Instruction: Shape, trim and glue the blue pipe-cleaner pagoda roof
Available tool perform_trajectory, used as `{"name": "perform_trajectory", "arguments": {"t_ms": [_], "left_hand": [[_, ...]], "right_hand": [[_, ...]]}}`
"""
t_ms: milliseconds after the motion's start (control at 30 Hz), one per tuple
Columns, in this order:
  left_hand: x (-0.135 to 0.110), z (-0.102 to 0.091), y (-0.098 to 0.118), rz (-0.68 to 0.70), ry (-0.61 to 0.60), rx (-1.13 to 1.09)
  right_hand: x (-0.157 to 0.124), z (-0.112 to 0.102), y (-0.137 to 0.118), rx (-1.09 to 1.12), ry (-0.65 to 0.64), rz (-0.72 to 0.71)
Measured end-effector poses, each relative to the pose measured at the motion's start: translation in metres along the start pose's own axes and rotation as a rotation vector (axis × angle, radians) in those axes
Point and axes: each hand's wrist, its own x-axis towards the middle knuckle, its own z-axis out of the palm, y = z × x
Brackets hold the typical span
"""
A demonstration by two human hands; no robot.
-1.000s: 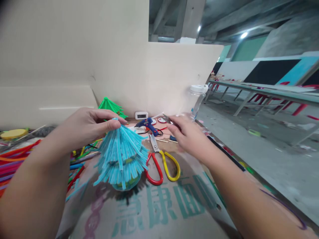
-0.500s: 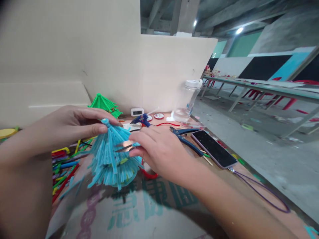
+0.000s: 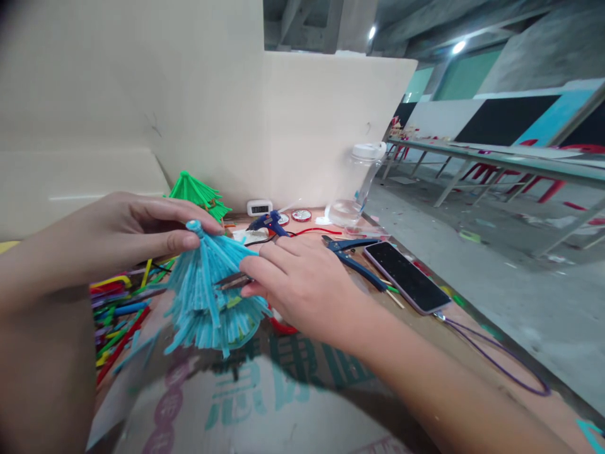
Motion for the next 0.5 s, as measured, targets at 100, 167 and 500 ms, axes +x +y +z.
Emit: {"name": "perform_trajectory", "arguments": {"t_ms": [100,167,500], "left_hand": [[-0.0001,-0.0002,0.0003,-0.007,0.003,0.002],[-0.0001,-0.0003,0.0001,-0.009,0.005,-0.004],[0.0001,-0.0002,-0.0004,0.027,0.003,-0.010]], "right_hand": [[0.0005,-0.0010,-0.0004,-0.016,-0.009,-0.006],[0.0010,-0.0019,-0.0008,-0.024,-0.003,-0.013],[0.0013,-0.0027,-0.0027,-0.040,0.015,-0.029]]}}
